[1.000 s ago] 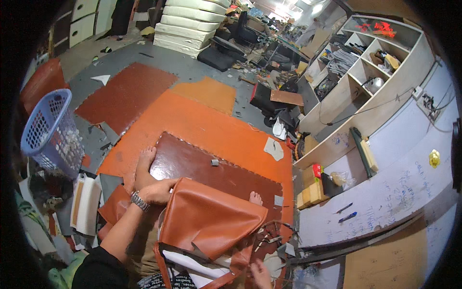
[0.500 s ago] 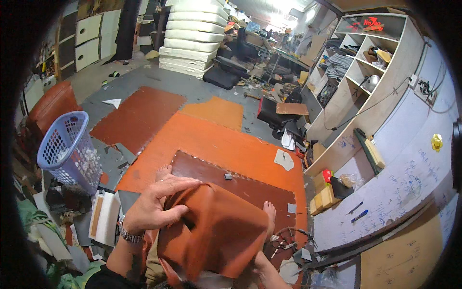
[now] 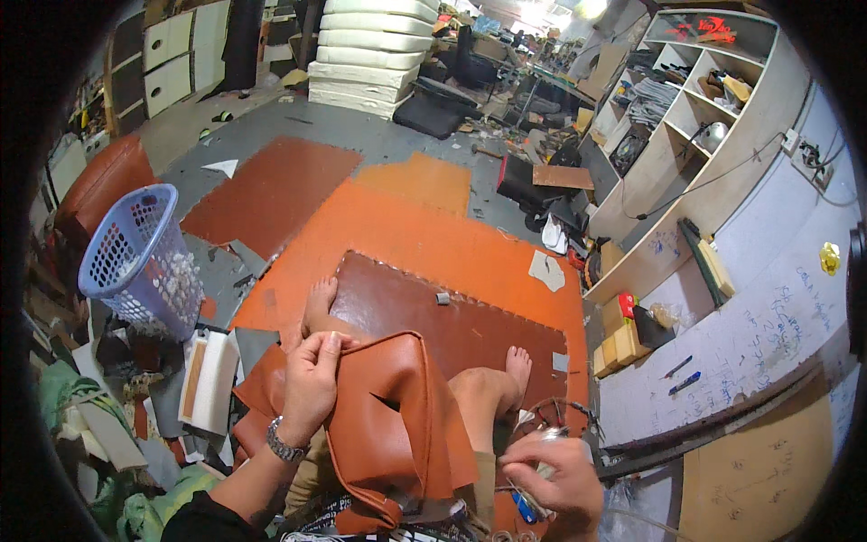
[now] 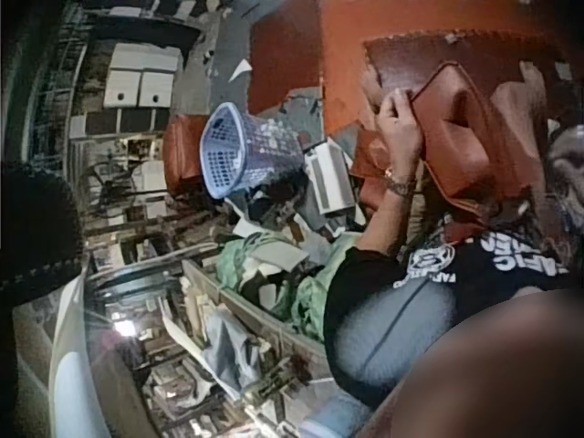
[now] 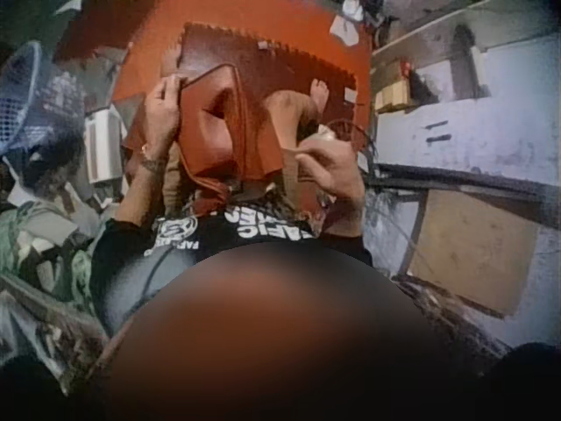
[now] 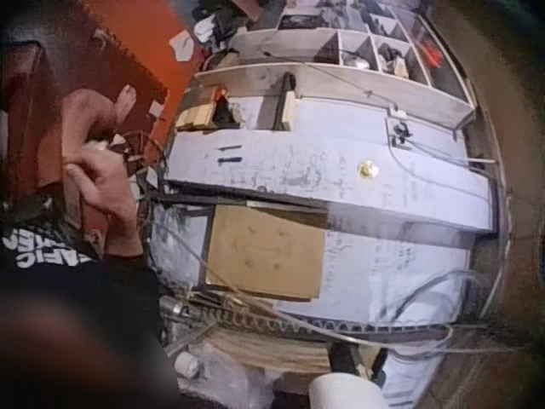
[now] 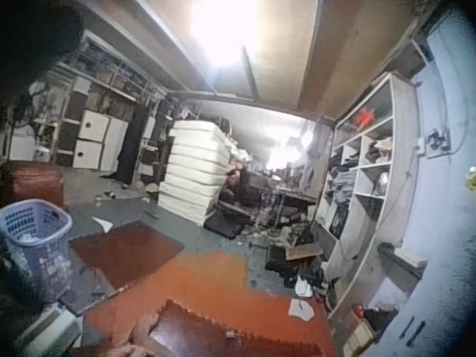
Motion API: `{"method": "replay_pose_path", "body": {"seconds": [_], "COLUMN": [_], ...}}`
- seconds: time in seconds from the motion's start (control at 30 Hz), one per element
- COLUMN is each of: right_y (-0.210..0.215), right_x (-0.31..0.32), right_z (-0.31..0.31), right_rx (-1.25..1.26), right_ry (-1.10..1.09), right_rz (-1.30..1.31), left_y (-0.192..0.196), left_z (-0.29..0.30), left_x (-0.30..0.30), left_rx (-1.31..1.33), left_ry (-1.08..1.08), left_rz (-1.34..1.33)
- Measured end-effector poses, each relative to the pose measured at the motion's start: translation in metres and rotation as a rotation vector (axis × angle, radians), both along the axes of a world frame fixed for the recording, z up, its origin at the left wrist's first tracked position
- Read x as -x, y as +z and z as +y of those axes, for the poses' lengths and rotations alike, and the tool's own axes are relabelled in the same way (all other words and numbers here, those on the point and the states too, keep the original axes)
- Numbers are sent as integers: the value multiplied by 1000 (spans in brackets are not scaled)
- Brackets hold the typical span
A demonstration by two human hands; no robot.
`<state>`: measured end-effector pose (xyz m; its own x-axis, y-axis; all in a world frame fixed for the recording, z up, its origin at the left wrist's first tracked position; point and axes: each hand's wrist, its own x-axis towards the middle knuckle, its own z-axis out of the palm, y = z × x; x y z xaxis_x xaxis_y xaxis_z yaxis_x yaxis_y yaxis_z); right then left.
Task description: The person sits on a floor mat and assembles a brown leather pouch by folding its edges and securing them with a staple gun. They repeatedly adjust the leather, align the edges, and apply staples to hold the shape.
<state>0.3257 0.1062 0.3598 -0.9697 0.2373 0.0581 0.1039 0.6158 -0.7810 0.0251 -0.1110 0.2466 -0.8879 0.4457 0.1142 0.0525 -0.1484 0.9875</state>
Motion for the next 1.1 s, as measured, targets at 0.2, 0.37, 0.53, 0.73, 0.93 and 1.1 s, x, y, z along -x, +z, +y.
{"method": "replay_pose_path", "body": {"seconds": [0.2, 0.37, 0.53, 0.73, 0.93, 1.1], "right_y": [-2, -58, -90, -132, -96, -84], "right_x": [71, 113, 114, 150, 152, 160], "right_z": [-68, -91, -88, -102, -164, -161], "right_rx": [330, -23, 708, 893, 776, 599], "right_ry": [435, 4, -165, -322, -115, 11], "right_rz": [260, 178, -41, 45, -40, -78], "left_y": [6, 6, -9, -38, -19, -13], "left_z": [-31, -52, -47, -36, -67, -52], "left_x": [-71, -97, -65, -29, -22, -7], "left_rx": [-36, 74, 209, 150, -255, -63], "left_ry": [-45, -171, -295, -513, -462, -422], "left_rz": [-183, -171, 89, -135, -370, -244]}}
